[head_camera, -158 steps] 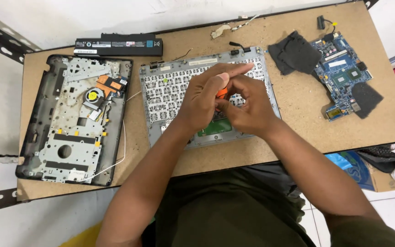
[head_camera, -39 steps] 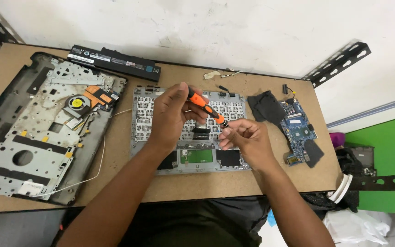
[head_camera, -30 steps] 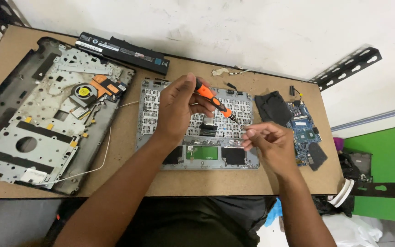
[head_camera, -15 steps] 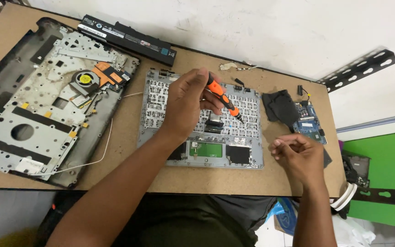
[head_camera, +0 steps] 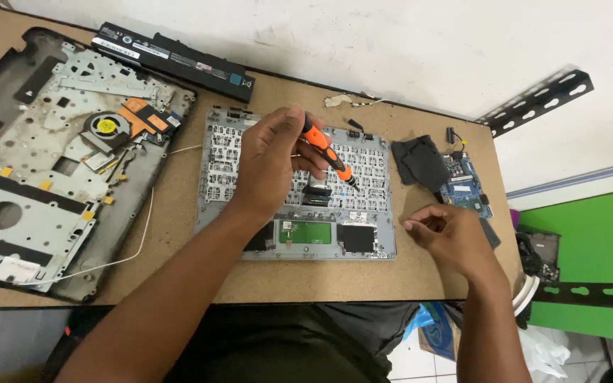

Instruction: Connecting internal cables and components inside a laptop using a screwdriver and hands.

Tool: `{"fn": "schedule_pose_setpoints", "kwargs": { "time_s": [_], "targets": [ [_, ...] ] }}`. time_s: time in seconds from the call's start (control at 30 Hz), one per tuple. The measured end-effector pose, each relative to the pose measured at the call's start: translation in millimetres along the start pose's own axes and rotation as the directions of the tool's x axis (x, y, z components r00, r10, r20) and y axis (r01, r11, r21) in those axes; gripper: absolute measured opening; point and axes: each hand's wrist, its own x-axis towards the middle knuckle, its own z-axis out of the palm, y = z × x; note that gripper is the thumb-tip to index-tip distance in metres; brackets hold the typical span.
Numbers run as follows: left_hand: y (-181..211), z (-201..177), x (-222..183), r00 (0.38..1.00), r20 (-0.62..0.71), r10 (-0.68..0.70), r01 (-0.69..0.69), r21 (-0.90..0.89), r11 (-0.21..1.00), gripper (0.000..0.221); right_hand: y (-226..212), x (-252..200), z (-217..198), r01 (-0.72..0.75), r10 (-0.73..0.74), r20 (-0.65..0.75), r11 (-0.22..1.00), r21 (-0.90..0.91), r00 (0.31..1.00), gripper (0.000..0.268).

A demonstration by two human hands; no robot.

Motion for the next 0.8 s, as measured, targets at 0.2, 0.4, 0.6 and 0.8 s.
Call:
{"fn": "schedule_pose_setpoints", "kwargs": {
  "time_s": [0.2,0.4,0.6,0.8],
  "targets": [
    [1,-2,1,0.999,0.024,0.035,-0.036,0.046,0.998,0.040,1,4,2,0.056,-0.056,0.002,0.998,0.002,0.998,0.017],
    [1,-3,0,0.998,0.061,0.034,-0.038,0.063,0.997,0.041,-1,3,0,0.070,-0.071,0.021,0.997,0.020,0.997,0.013],
    [1,-3,1,0.997,0.069,0.038,-0.043,0.083,0.996,0.043,6,2,-3,0.115,-0.115,0.002,0.993,0.032,0.993,0.013],
    [5,-1,-3,0.998,0.064,0.012,-0.020,0.116,0.993,0.042,0,2,-11,0.163,-0.161,-0.051,0.985,0.053,0.986,0.017]
  ]
}}
